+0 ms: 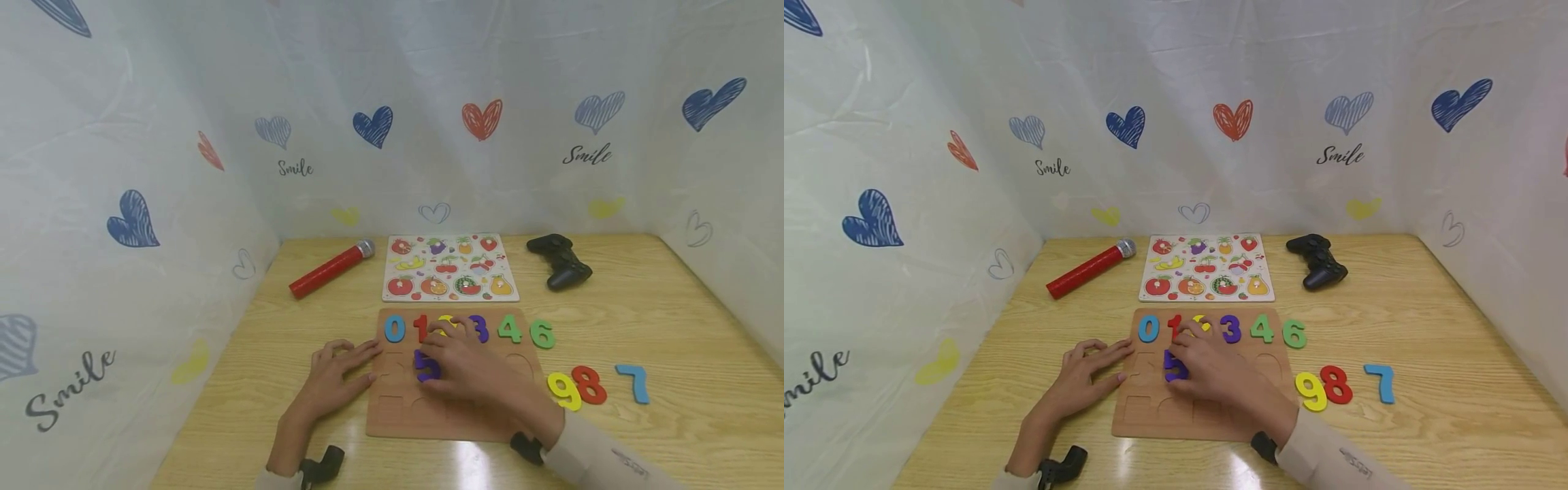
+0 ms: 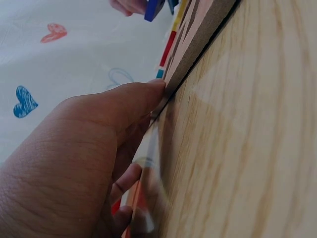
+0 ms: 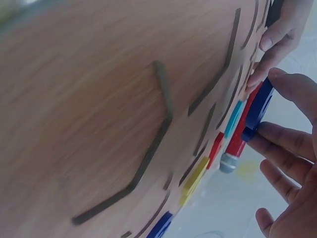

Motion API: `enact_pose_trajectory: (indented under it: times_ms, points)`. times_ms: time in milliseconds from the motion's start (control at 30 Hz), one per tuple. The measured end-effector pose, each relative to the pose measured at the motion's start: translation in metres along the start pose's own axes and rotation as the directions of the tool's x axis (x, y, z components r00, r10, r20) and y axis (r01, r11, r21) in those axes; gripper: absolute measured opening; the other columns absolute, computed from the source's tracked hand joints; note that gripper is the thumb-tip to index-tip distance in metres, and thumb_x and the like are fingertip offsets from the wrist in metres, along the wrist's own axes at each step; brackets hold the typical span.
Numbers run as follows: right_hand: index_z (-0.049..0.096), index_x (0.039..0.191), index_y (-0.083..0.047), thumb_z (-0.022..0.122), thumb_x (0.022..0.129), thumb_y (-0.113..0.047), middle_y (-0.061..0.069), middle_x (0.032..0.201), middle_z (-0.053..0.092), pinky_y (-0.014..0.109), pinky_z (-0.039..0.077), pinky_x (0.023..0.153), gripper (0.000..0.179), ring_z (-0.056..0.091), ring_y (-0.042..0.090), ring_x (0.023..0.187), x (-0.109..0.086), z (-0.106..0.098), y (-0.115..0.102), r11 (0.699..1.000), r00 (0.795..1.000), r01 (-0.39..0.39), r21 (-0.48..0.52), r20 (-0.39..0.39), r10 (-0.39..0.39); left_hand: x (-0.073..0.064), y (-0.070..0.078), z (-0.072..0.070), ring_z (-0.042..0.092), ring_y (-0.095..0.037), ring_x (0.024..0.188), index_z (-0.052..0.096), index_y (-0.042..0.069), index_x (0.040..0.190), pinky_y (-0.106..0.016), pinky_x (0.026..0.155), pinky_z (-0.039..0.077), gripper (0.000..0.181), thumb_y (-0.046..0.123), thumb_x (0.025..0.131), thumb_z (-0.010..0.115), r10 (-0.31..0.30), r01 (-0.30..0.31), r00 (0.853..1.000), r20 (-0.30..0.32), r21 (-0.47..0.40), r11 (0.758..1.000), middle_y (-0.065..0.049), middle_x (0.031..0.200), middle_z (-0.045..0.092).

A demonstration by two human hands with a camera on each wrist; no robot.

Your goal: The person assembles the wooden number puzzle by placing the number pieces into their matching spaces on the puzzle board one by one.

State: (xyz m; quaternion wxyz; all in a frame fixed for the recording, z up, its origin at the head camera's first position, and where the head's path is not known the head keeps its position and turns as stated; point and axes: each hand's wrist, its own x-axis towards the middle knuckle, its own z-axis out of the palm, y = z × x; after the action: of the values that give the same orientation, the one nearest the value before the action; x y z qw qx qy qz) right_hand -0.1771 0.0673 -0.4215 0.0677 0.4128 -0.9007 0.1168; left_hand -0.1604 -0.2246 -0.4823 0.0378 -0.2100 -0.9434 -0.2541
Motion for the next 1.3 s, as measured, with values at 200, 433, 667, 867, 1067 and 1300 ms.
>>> enact_pose_trajectory:
  times_ms: [200,433,667,867,1067,1300]
  points:
    - [0.072,0.117,-0.013,0.075,0.086,-0.046,-0.002,0.114,0.069,0.06,0.023,0.106,0.046,0.046,0.024,0.124,0.006,0.003,-0.004,1.0,1.0,0.007,-0.003,0.003,-0.007,0.0,0.0,0.0,0.036,-0.019,0.126,0.056,0.037,0.143,-0.049,0.092,0.025,0.047,0.047,0.097,0.061,0.009,-0.009,1.0,-0.006,-0.008,1.0,0.022,0.149,0.046]
    - [0.071,0.117,-0.015,0.073,0.087,-0.048,0.0,0.119,0.068,0.059,0.023,0.107,0.045,0.046,0.025,0.126,0.013,0.01,-0.007,1.0,1.0,-0.007,-0.029,0.028,0.008,0.002,0.0,0.001,0.035,-0.019,0.128,0.054,0.038,0.144,-0.049,0.094,0.024,0.048,0.049,0.097,0.06,-0.003,0.004,1.0,0.015,-0.013,1.0,0.022,0.15,0.045]
    - [0.071,0.119,-0.014,0.073,0.086,-0.048,0.0,0.119,0.067,0.059,0.023,0.108,0.047,0.044,0.026,0.127,0.022,0.013,-0.012,1.0,0.999,-0.008,0.003,0.04,0.007,0.002,0.002,0.0,0.037,-0.023,0.127,0.055,0.035,0.144,-0.052,0.093,0.024,0.049,0.048,0.097,0.061,0.03,-0.03,1.0,0.005,-0.019,0.999,0.018,0.151,0.046]
    - [0.071,0.119,-0.011,0.074,0.087,-0.044,-0.002,0.114,0.068,0.06,0.021,0.109,0.045,0.044,0.024,0.128,0.031,0.02,-0.018,0.998,0.999,-0.001,0.055,0.05,-0.002,0.001,0.004,-0.002,0.036,-0.023,0.128,0.053,0.036,0.146,-0.051,0.093,0.025,0.05,0.05,0.097,0.059,0.005,-0.004,1.0,0.029,-0.023,1.0,0.018,0.151,0.045]
    - [0.07,0.121,-0.011,0.074,0.088,-0.044,0.0,0.119,0.067,0.064,0.015,0.111,0.046,0.04,0.025,0.133,0.037,0.024,-0.022,0.996,0.993,-0.044,0.078,0.11,0.036,0.001,0.004,-0.002,0.036,-0.022,0.128,0.052,0.037,0.146,-0.05,0.095,0.024,0.05,0.05,0.098,0.058,0.003,-0.002,0.999,0.037,-0.027,1.0,0.017,0.152,0.044]
    - [0.069,0.123,-0.012,0.073,0.09,-0.044,0.0,0.124,0.065,0.063,0.012,0.113,0.046,0.038,0.026,0.137,0.042,0.026,-0.026,0.993,0.991,-0.063,0.095,0.123,0.051,0.001,0.005,-0.005,0.036,-0.022,0.127,0.052,0.036,0.146,-0.051,0.095,0.024,0.049,0.046,0.098,0.061,0.007,-0.006,1.0,0.022,-0.04,0.999,0.015,0.151,0.046]
